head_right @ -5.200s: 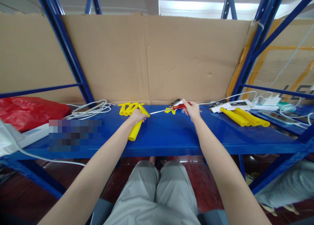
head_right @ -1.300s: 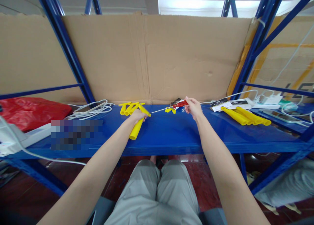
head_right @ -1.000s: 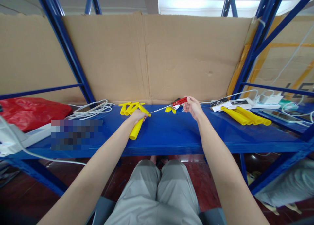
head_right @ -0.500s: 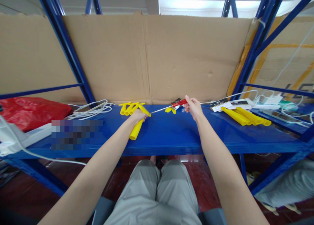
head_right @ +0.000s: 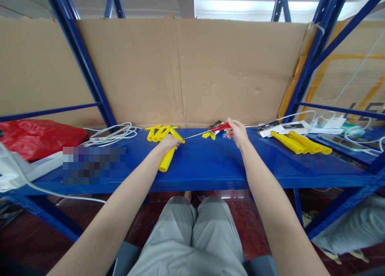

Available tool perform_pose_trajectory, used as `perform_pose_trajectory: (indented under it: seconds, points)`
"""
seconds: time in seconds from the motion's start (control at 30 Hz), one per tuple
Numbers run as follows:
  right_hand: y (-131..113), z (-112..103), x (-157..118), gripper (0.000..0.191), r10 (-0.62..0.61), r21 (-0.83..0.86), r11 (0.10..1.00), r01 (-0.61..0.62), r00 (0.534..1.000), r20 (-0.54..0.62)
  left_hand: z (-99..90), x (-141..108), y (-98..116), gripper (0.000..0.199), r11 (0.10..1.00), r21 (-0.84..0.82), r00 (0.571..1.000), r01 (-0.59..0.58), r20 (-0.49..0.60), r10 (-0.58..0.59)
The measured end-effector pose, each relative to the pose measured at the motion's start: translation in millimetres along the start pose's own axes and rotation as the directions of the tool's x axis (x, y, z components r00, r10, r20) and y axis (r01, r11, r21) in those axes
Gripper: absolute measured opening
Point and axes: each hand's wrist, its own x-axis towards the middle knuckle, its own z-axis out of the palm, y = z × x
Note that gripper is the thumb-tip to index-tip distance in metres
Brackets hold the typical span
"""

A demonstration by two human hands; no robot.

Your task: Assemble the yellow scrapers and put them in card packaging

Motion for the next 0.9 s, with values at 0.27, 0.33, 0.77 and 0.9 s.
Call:
perform_pose_trajectory:
  seconds: [0.27,0.33,0.77,0.9]
  points:
    - [-7.3,-1.2,-2.6,0.028,0.005,0.132,0.991,-0.025,0.988,0.152,-1.3,-1.6,0.8,0.015,0.999,0.040,1.000,-0.005,-0.004,0.005]
    - [-6.9,-1.0,-2.8,0.031,-0.021,0.128,0.992,0.001,0.987,0.158,-1.5,-2.4,1.5,0.016,0.999,0.035,1.000,-0.003,-0.006,0.004]
    - [-2.3,1.0,-1.1,0.048,0.066,-0.020,0.998,-0.067,0.997,-0.040,-1.3,-1.8,-0.2,0.015,1.000,0.010,1.000,-0.016,-0.007,0.016]
    - [-1.8,2.0,-1.0,0.041,0.143,-0.052,0.988,-0.146,0.988,-0.055,-1.1,-1.2,-0.1,0.014,1.000,0.000,1.000,-0.006,0.001,0.006]
